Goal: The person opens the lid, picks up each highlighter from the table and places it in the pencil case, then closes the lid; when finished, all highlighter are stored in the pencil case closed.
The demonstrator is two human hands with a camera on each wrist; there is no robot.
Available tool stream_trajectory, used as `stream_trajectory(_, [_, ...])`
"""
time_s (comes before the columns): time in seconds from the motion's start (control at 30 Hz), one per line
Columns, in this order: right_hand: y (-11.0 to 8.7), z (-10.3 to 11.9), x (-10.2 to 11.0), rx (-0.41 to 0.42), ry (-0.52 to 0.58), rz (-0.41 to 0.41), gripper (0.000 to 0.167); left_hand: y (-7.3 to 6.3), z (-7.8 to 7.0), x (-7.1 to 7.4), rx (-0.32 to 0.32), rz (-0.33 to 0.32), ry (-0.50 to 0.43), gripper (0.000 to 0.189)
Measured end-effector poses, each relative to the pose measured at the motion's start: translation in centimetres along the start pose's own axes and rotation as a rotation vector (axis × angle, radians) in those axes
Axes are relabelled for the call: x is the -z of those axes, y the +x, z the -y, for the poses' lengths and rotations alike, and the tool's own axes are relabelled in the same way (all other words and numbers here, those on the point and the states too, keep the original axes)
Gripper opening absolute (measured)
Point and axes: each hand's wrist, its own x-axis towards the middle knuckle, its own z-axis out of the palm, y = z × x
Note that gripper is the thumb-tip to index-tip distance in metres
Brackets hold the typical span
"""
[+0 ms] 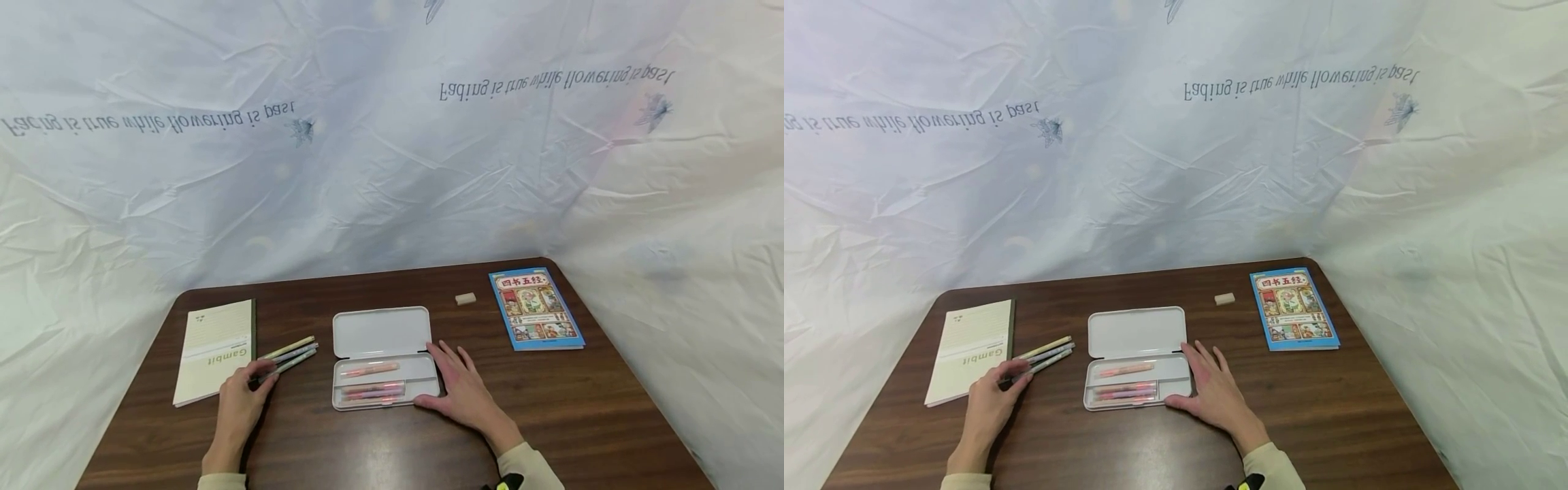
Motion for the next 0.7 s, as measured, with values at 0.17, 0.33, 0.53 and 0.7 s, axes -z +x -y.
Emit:
stream_trajectory(0.17, [0.0, 0.0, 0.0, -0.004, 0.0, -0.006, 0.109, -0.1, -0.1, 0.0, -0.026, -0.031, -0.011, 0.029])
stream_trajectory(0.33, [0.0, 0.1, 0.0, -0.004, 0.002, -0.008, 0.109, -0.2, -0.2, 0.0, -0.01, -0.041, -0.025, 0.027])
stream_trajectory(0.53, [0.0, 0.1, 0.0, -0.001, 0.011, -0.005, 0.108, -0.1, -0.5, -0.1, 0.008, -0.053, -0.058, 0.028])
stream_trajectory(0.7, [0.0, 0.1, 0.0, -0.002, 0.01, -0.008, 0.108, 0.1, -1.0, -0.3, 0.006, -0.078, -0.101, 0.029])
